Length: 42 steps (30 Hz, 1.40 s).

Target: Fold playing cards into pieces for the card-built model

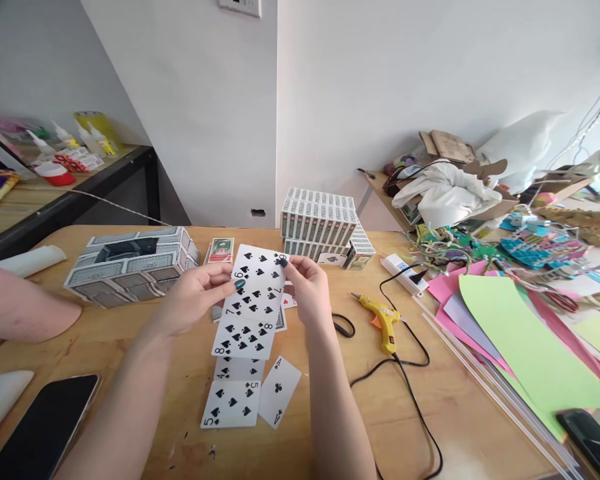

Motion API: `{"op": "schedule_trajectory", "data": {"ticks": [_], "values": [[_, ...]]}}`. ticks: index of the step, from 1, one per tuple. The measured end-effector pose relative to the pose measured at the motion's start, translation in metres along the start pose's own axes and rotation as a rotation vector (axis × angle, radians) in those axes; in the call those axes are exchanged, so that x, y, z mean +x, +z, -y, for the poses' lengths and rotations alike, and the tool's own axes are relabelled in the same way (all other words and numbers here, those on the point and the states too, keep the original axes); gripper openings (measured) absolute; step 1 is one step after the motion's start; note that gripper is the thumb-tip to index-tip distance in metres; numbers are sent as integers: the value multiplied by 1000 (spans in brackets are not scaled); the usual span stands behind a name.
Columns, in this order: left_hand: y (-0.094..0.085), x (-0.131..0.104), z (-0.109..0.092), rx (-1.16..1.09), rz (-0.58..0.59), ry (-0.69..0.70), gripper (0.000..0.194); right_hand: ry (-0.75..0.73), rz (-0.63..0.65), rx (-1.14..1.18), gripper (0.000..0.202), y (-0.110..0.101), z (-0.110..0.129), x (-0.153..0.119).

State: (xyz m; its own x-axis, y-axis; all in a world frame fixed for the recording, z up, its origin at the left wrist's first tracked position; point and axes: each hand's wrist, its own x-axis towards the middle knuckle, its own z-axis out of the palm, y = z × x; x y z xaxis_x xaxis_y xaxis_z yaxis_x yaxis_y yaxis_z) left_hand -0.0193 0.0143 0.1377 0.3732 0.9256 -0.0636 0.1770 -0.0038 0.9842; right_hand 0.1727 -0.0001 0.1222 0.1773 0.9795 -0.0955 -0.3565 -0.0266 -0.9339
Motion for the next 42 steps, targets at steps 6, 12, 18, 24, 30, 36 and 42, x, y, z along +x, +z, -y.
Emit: {"op": "schedule_trajectory", "data": {"ticks": [6,12,18,24,30,36,42], "values": [[4,-2,-3,36,-79,10,23,46,135,-25,42,-1,0,1],[8,-6,-5,219,-154,66,24,-5,110,-89,23,0,-3,1],[15,-2,-1,477,-260,52,25,-32,-3,-102,24,2,-7,4],[15,2,6,453,-303,83,24,-93,-48,-153,24,3,-11,6],[8,6,10,235,-120,47,25,-178,-124,-225,25,-6,-10,9],[15,5,9,344,-200,117,17,-229,117,-735,11,-6,11,-10],[25,-1,4,490,-75,124,19,-340,199,-1076,21,9,13,-21]]}}
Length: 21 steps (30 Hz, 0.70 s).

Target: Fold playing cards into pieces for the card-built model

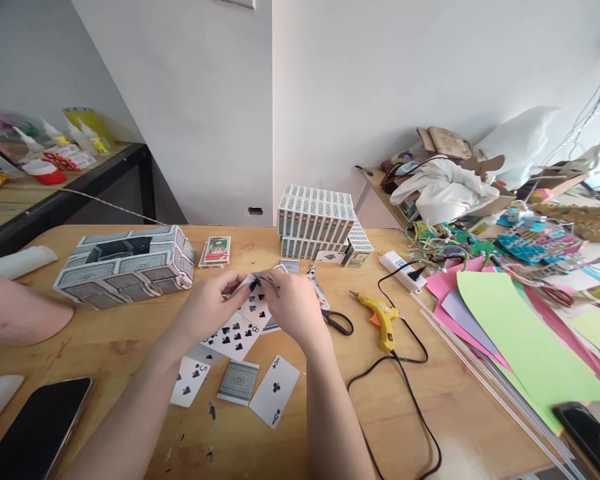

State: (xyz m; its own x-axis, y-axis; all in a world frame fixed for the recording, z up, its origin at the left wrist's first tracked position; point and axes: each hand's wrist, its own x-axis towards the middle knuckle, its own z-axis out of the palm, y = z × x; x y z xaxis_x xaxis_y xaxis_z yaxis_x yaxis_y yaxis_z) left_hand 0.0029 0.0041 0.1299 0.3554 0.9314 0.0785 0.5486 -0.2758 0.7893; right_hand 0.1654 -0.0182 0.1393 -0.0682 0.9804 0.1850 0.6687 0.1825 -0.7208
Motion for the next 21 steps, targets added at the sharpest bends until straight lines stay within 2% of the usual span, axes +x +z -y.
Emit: {"op": "schedule_trajectory", "data": {"ticks": [4,10,12,16,18,21], "values": [[4,-1,-1,106,48,-34,31,4,-39,0,24,1,-3,4],[12,1,-5,189,-74,-12,32,-28,-97,-100,28,4,1,1],[16,0,-5,289,-158,27,27,-52,-127,-165,25,9,6,-1],[28,-6,-4,438,-478,211,25,-56,-213,-258,20,14,13,-3],[33,-9,-3,449,-603,346,28,-47,-185,-230,20,13,17,-4],[40,-11,0,464,-687,476,33,-60,-96,-142,21,9,21,-5]]}}
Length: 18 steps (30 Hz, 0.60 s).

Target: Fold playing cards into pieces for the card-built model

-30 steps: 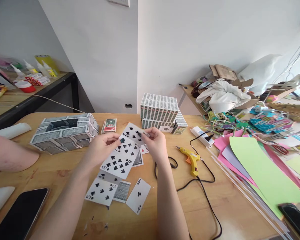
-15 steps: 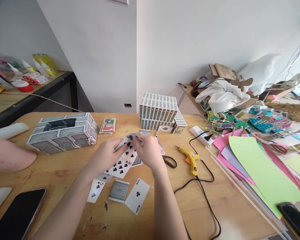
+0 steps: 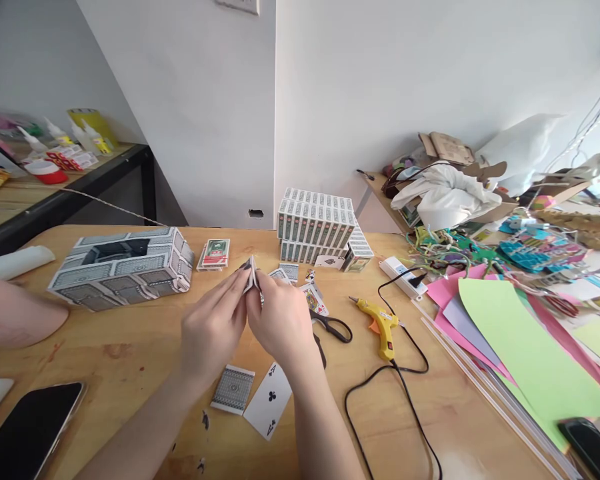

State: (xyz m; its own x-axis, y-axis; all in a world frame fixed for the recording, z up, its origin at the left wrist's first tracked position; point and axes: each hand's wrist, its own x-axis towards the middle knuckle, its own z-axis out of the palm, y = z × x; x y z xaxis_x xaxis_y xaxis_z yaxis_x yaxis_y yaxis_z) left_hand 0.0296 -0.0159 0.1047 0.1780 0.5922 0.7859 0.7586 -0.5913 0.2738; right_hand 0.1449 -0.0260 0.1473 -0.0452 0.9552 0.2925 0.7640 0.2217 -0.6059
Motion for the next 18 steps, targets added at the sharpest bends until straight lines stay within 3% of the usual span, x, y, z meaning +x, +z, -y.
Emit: {"op": "schedule_trajectory", "data": {"ticks": [8,18], "values": [[11,-4,-1,-44,18,-11,33,8,153,289,20,-5,-7,4],[11,0,7,-163,110,-108,32,43,195,459,25,0,-22,9]]}}
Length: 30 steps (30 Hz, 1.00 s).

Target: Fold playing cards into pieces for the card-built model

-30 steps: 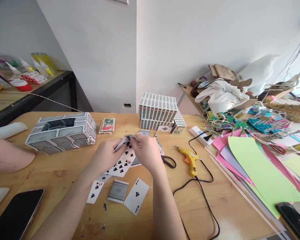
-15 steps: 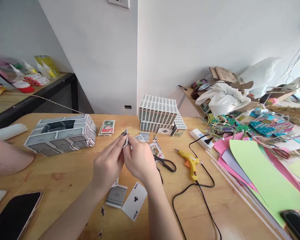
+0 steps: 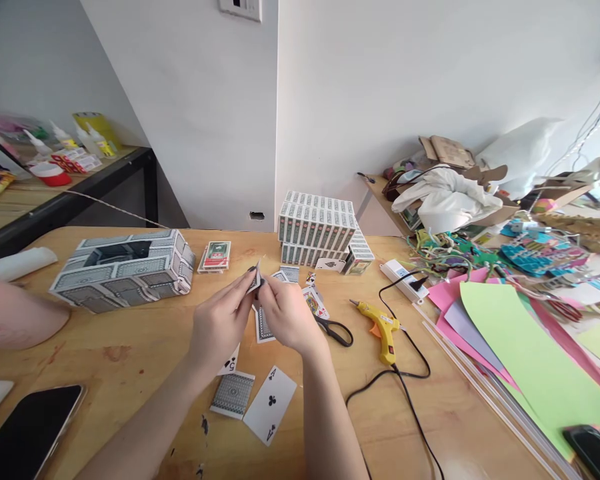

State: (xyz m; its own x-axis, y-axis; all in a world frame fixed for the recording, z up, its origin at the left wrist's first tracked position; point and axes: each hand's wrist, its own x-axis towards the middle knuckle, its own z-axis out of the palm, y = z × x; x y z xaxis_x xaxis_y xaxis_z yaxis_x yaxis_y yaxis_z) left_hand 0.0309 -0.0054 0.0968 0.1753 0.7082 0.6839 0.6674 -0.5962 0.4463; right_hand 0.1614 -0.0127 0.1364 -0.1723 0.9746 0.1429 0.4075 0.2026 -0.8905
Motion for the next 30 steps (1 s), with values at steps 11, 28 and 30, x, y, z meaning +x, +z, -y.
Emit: {"op": "schedule_trajectory", "data": {"ticks": [11,28,30], "values": [[-16,13,-1,-215,152,-329,34,111,65,198,33,-3,-6,2],[-28,21,16,-15,75,-217,37,118,-85,59,37,-5,-6,-1],[-31,22,20,8,75,-249,31,129,-93,66,37,-10,-6,-3]]}}
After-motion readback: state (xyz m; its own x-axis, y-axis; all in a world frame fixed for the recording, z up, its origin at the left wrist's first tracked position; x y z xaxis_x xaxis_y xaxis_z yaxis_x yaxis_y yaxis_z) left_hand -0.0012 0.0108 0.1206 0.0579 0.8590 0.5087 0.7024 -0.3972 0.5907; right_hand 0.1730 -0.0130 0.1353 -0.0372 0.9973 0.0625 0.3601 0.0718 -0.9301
